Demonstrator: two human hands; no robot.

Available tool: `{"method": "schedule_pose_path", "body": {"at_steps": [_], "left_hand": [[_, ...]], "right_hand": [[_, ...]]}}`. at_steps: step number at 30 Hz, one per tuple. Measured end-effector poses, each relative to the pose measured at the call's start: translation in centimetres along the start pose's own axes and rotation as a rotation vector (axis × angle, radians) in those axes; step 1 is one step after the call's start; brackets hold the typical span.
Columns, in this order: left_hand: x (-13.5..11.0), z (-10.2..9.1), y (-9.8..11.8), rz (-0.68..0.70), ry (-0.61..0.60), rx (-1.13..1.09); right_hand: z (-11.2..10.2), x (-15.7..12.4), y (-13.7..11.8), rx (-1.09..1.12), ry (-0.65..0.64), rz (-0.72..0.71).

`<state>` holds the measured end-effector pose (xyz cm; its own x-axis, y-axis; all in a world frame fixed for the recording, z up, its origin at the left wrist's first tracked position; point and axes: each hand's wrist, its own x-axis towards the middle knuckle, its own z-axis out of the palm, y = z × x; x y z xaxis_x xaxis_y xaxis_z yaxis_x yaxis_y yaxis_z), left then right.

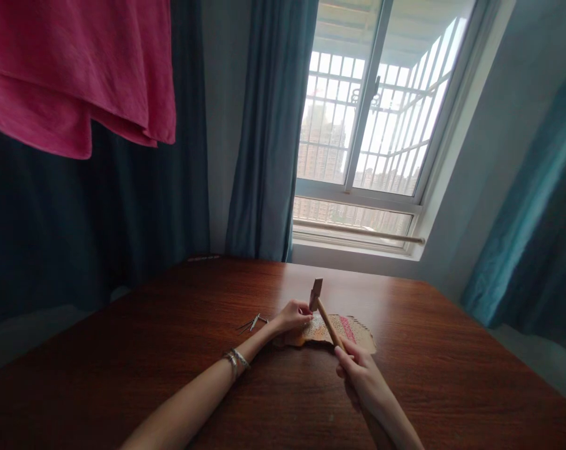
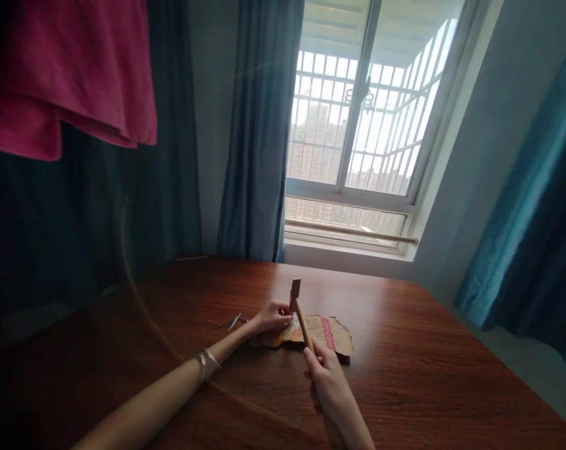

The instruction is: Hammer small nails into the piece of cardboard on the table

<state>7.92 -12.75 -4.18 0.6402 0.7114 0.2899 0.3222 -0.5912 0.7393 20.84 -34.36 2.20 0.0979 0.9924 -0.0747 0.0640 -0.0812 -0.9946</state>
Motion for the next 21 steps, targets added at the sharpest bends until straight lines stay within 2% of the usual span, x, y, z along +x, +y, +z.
{"method": "schedule_pose_path", "body": {"at_steps": [6, 16, 21], "left_hand": [[0.0, 0.1, 0.1, -0.022, 0.014, -0.022], [-0.4, -0.3, 1.7, -0.058, 0.0, -0.076], [-0.4, -0.3, 1.3, -0.035, 0.0, -0.04]], "right_hand": [[0.2, 0.3, -0.1, 0.007, -0.033, -0.024], [0.1, -0.2, -0.3, -0.014, -0.042, -0.004], [-0.2, -0.1, 0.0, 0.019, -0.026, -0.002]]}}
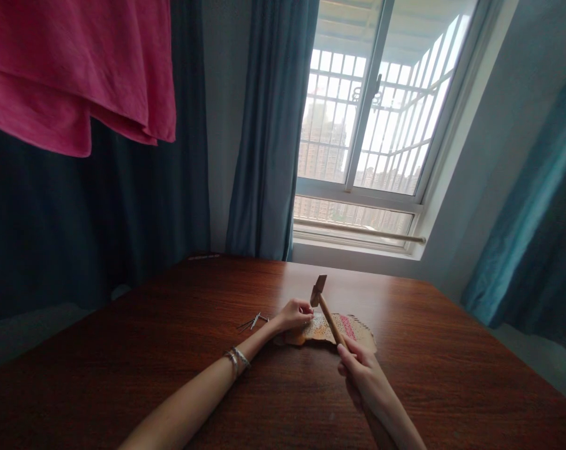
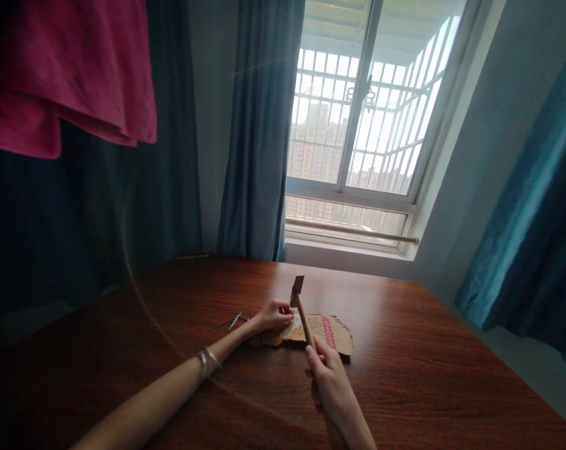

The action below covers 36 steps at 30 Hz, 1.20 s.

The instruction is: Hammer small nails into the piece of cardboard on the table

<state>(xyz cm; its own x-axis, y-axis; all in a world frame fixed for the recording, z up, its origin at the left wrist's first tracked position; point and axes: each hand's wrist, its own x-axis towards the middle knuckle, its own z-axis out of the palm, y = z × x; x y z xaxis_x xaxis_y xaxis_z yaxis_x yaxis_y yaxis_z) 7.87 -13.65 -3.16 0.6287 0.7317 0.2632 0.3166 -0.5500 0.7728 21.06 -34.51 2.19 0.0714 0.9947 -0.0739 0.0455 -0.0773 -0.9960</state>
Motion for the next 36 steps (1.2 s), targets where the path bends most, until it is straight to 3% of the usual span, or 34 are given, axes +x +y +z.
{"method": "schedule_pose_path", "body": {"at_steps": [6, 12, 18, 22, 36], "left_hand": [[0.3, 0.2, -1.0, 0.026, -0.007, 0.066], [0.2, 0.1, -0.9, 0.036, 0.001, 0.107], [0.5, 0.2, -1.4, 0.04, -0.002, 0.1], [0.5, 0.2, -1.2, 0.028, -0.001, 0.099], [0.5, 0.3, -1.3, 0.04, 0.009, 0.096]], "right_hand": [[-1.0, 0.3, 0.1, 0.014, 0.0, 0.013], [-3.5, 0.4, 0.4, 0.043, 0.114, 0.014], [-7.7, 0.5, 2.9, -0.449, 0.419, -0.033], [-9.8, 0.6, 4.4, -0.729, 0.443, 0.027], [-9.1, 0.5, 5.8, -1.125, 0.431, 0.161]]}}
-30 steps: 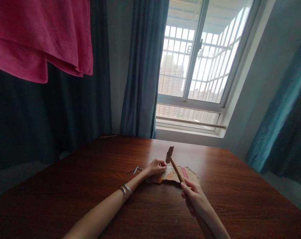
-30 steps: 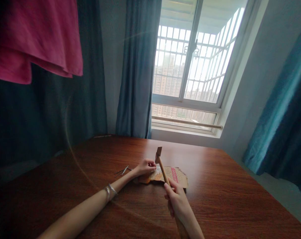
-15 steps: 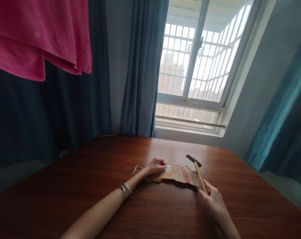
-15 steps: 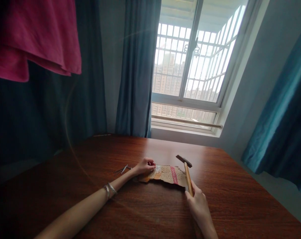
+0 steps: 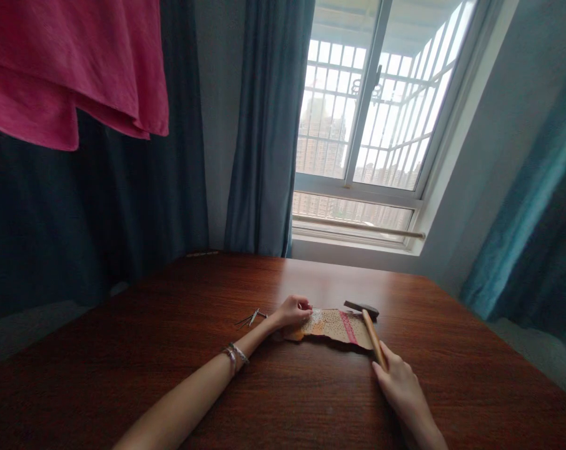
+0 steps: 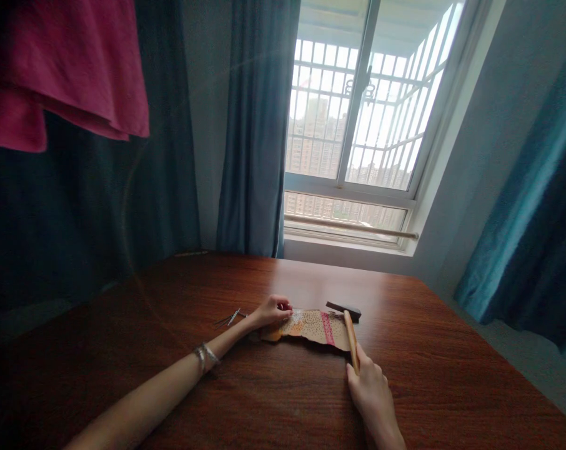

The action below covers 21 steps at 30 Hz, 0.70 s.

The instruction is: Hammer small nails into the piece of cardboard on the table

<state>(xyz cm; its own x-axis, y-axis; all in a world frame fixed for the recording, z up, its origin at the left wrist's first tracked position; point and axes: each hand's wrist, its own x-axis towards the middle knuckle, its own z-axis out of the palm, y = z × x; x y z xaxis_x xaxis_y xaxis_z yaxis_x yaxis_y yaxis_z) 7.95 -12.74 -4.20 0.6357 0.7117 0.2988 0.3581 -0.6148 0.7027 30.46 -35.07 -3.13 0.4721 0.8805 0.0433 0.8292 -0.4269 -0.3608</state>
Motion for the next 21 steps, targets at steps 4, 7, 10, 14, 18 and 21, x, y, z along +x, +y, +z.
{"method": "schedule_pose_path", "body": {"at_steps": [4, 7, 10, 14, 18, 21], "left_hand": [[0.1, 0.2, -0.3, 0.019, -0.004, -0.024], [0.1, 0.2, -0.3, 0.022, -0.006, -0.033], [-0.1, 0.1, 0.0, 0.001, -0.005, -0.022], [-0.3, -0.3, 0.4, 0.004, -0.028, -0.044], [-0.4, -0.6, 0.7, 0.049, -0.046, -0.101], [-0.4, -0.8, 0.9, 0.074, -0.074, -0.103]], "right_hand": [[-0.1, -0.3, -0.6, -0.044, -0.022, -0.05], [-0.3, -0.6, -1.2, -0.097, -0.026, -0.046], [-0.5, -1.1, -1.9, -0.196, 0.006, -0.034], [-0.4, -1.7, -2.4, -0.33, 0.087, -0.018], [0.3, -2.1, -2.2, -0.395, 0.16, -0.032], [0.7, -2.3, -2.2, -0.402, 0.218, -0.061]]}}
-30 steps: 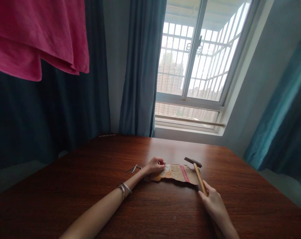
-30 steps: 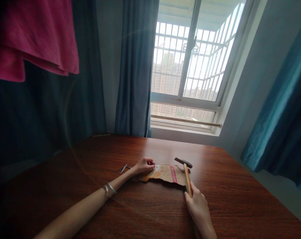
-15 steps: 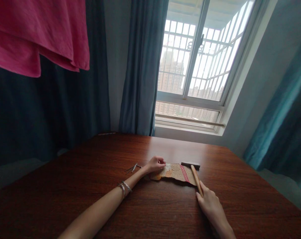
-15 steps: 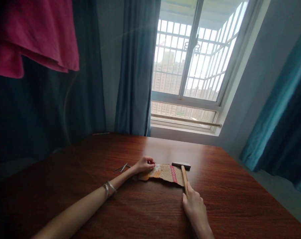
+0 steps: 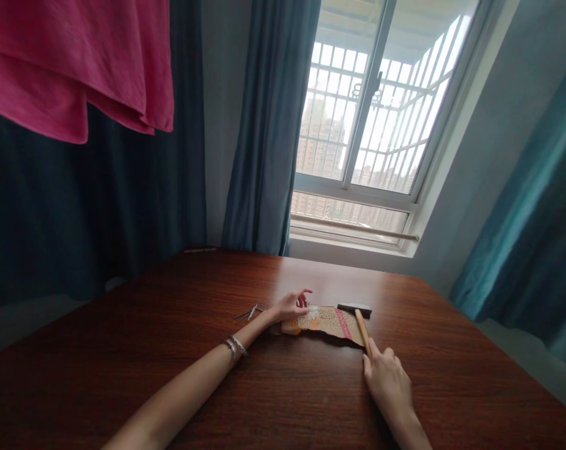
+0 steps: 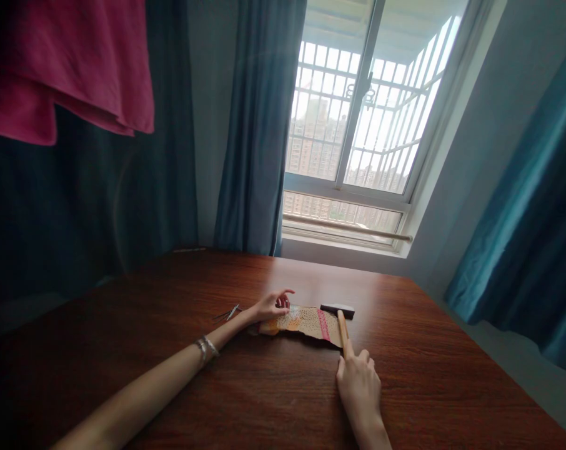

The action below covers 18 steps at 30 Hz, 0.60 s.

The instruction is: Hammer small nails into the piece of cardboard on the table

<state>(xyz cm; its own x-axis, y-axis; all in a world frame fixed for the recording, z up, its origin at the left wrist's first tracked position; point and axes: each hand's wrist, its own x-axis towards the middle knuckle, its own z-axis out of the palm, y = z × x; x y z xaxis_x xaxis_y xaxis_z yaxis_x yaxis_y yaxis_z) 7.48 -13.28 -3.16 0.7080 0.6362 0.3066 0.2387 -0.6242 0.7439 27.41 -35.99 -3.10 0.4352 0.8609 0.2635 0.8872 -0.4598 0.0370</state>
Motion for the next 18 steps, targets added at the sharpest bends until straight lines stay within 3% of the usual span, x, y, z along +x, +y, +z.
{"method": "schedule_pose_path", "body": {"at_steps": [4, 8, 11, 14, 18], "left_hand": [[0.1, -0.8, 0.4, -0.012, -0.058, -0.007], [-0.4, -3.3, 0.5, -0.04, 0.027, 0.102], [-1.7, -6.0, 0.1, -0.098, 0.099, 0.233], [-3.6, -8.3, -0.2, -0.177, 0.093, 0.32], [-5.8, -9.5, -0.6, -0.275, 0.061, 0.372]], "right_hand": [[0.1, -0.3, -0.1, 0.016, 0.021, -0.004], [-0.3, -0.5, -0.1, 0.022, 0.014, -0.005], [-1.2, -0.3, -0.2, 0.022, 0.049, 0.009], [-2.5, 0.3, -0.9, 0.068, 0.119, -0.015], [-3.9, 1.3, -2.9, 0.199, 0.166, -0.114]]}}
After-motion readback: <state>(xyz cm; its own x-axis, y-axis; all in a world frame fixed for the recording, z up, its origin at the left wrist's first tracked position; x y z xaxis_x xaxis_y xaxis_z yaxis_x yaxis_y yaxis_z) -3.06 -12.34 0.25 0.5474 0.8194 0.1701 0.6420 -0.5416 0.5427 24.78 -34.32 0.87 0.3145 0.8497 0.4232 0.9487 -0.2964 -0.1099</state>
